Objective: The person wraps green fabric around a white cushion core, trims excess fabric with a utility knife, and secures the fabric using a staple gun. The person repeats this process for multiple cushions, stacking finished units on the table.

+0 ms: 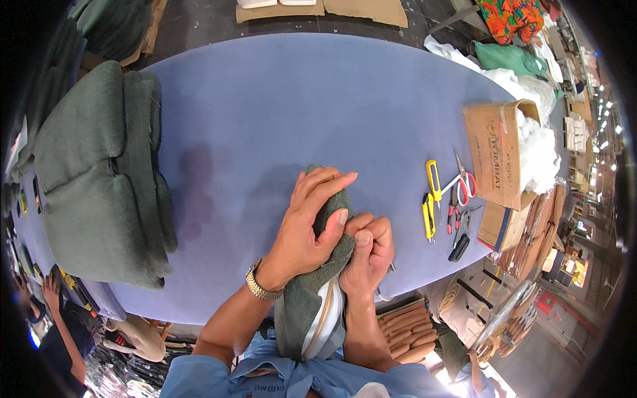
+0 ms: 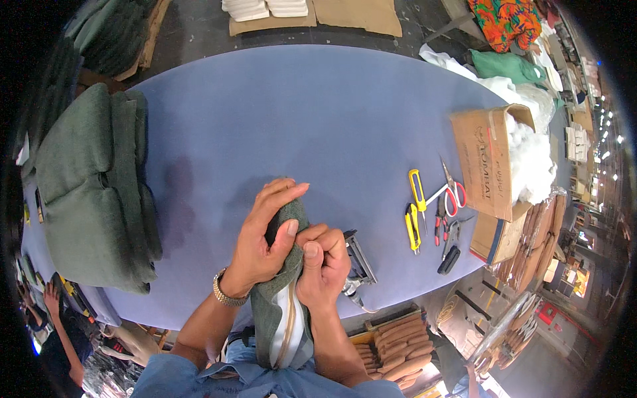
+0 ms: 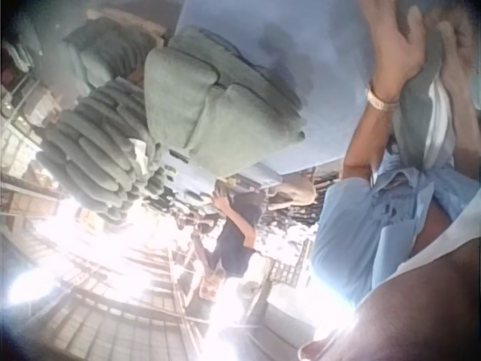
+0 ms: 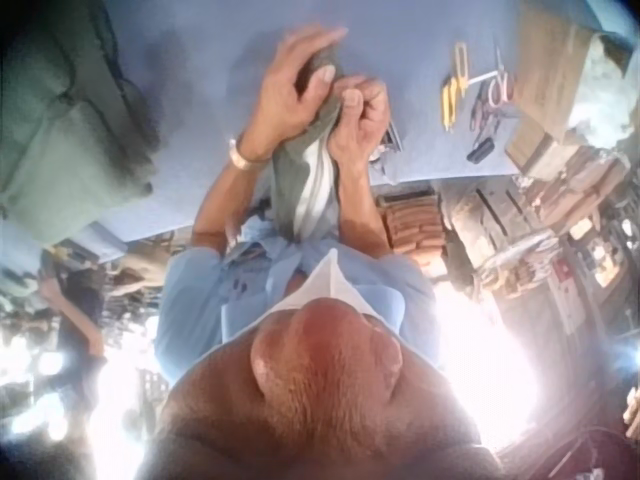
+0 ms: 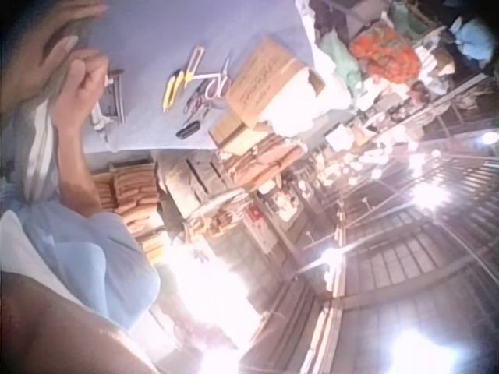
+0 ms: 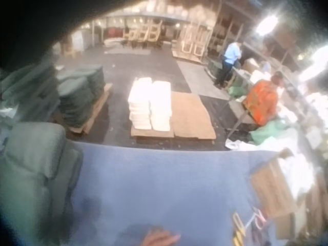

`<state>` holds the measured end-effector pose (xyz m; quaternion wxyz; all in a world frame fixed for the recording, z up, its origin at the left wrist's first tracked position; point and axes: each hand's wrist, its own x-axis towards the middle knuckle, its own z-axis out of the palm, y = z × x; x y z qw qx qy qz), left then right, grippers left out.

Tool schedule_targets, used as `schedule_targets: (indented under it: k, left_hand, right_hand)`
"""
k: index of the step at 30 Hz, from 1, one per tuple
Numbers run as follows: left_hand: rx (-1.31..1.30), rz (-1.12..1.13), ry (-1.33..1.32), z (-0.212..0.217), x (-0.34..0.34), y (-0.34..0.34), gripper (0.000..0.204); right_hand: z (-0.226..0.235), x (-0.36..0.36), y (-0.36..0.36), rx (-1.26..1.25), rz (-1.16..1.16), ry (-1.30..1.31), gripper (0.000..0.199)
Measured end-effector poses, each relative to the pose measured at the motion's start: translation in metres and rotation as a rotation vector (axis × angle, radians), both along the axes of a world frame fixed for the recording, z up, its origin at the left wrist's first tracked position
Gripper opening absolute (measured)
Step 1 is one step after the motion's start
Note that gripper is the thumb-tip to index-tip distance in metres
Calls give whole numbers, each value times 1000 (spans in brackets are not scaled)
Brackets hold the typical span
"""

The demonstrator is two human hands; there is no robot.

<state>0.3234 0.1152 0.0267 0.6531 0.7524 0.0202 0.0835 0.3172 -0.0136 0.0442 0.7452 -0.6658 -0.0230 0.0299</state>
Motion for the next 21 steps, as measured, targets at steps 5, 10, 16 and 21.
schedule_targets:
  k: [5,10,16,21]
  left_hand:
    - [-7,4,29,2,-3,7,47]
    - [-4,-41,41,3,0,10,49]
    - [20,72,123,-12,-9,24,73]
    - [-145,100,127,-17,-12,11,98]
  right_hand:
    - [-7,10,-7,11,75,29,31]
    - [-110,73,0,170,-83,320,47]
    - [-71,99,40,97,466,717,48]
    - [-74,84,38,119,467,563,44]
